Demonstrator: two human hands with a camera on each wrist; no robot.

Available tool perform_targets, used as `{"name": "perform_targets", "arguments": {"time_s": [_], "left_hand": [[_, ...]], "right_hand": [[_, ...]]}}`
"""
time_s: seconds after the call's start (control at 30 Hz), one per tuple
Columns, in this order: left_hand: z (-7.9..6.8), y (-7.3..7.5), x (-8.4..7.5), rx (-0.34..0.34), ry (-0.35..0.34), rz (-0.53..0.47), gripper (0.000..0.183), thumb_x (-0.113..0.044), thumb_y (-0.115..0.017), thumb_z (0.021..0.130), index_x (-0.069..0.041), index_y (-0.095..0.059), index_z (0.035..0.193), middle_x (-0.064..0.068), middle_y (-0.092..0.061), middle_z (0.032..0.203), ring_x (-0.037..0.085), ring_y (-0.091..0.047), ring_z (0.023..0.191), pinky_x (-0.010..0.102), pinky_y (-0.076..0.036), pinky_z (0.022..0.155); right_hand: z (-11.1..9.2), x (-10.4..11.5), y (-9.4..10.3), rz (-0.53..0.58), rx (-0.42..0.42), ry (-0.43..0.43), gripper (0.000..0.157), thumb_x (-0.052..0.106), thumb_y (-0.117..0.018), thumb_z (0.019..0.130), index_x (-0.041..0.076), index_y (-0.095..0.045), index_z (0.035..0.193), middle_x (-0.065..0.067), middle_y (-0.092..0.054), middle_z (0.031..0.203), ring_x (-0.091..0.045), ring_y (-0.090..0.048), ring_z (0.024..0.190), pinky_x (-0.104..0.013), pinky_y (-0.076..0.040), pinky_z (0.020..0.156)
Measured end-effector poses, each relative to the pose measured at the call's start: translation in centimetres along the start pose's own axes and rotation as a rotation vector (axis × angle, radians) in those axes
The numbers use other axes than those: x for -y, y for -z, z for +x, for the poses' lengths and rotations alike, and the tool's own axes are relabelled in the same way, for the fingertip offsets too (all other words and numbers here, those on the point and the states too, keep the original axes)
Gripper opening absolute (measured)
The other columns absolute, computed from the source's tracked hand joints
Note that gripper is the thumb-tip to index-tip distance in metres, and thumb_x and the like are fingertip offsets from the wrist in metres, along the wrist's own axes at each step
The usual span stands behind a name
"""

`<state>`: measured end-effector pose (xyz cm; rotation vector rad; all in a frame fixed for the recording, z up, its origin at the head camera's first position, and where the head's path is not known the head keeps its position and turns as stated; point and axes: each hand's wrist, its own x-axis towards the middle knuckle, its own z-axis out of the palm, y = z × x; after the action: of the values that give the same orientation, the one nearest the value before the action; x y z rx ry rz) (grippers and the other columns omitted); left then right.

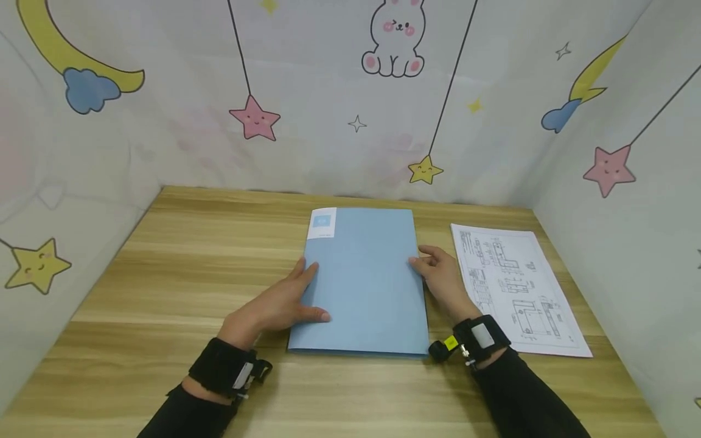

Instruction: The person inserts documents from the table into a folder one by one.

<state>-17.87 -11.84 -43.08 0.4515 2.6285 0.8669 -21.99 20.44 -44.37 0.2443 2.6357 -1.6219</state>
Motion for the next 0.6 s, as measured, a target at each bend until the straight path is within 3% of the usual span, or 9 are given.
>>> {"name": "perform_targets", "arguments": {"time_s": [0.1,0.2,0.3,0.4,0.5,0.6], "left_hand": [[0.2,-0.2,-0.2,0.004,-0.008,-0.012,0.107,-0.066,-0.061,0.061,-0.020,-0.010,0.144,0.012,0.005,0.154,0.026,-0.014,0.135,0.050,-0.028,0.108],[0.3,-0.1,-0.3,0.003,-0.002,-0.036,0.102,-0.065,-0.060,0.064,-0.021,-0.012,0.144,0.010,0.003,0.154,0.024,-0.013,0.136,0.050,-0.026,0.109],[0.3,0.3,-0.3,-0.001,0.004,-0.052,0.098,-0.064,-0.057,0.067,-0.021,-0.014,0.143,0.011,0.000,0.154,0.024,-0.012,0.136,0.051,-0.024,0.110],[0.5,0.4,-0.3,-0.003,0.012,-0.058,0.096,-0.067,-0.054,0.068,-0.022,-0.015,0.143,0.010,-0.002,0.154,0.023,-0.012,0.136,0.051,-0.024,0.110],[0.8,0.3,-0.6,0.002,0.011,-0.072,0.096,-0.069,-0.052,0.068,-0.023,-0.014,0.143,0.009,-0.003,0.154,0.020,-0.011,0.136,0.049,-0.024,0.111],[1.2,0.0,-1.1,0.009,-0.003,-0.084,0.096,-0.069,-0.051,0.068,-0.022,-0.014,0.143,0.010,-0.003,0.154,0.020,-0.011,0.136,0.048,-0.023,0.111]], "right_hand": [[0.2,0.0,0.5,0.100,-0.017,-0.058,0.051,0.046,-0.060,0.077,0.020,-0.053,0.121,-0.005,-0.059,0.092,-0.017,-0.053,0.079,-0.026,-0.046,0.062],[0.3,0.1,1.1,0.288,-0.003,-0.084,0.047,0.045,-0.058,0.079,0.017,-0.057,0.116,-0.004,-0.059,0.095,-0.015,-0.055,0.081,-0.023,-0.048,0.062],[0.2,0.4,1.7,0.544,0.081,-0.034,0.047,0.041,-0.053,0.084,0.011,-0.055,0.119,-0.002,-0.065,0.098,-0.015,-0.060,0.084,-0.021,-0.053,0.064],[-0.1,1.1,2.3,0.724,0.181,0.056,0.046,0.034,-0.047,0.089,0.007,-0.049,0.126,-0.003,-0.069,0.099,-0.016,-0.062,0.088,-0.021,-0.054,0.066],[-0.6,2.1,2.6,0.741,0.227,0.115,0.047,0.035,-0.040,0.092,0.011,-0.043,0.132,-0.003,-0.061,0.118,-0.015,-0.055,0.107,-0.019,-0.052,0.076],[-1.5,3.4,2.6,0.642,0.234,0.150,0.047,0.039,-0.031,0.094,0.018,-0.038,0.135,-0.004,-0.045,0.137,-0.013,-0.039,0.124,-0.017,-0.044,0.089]]}}
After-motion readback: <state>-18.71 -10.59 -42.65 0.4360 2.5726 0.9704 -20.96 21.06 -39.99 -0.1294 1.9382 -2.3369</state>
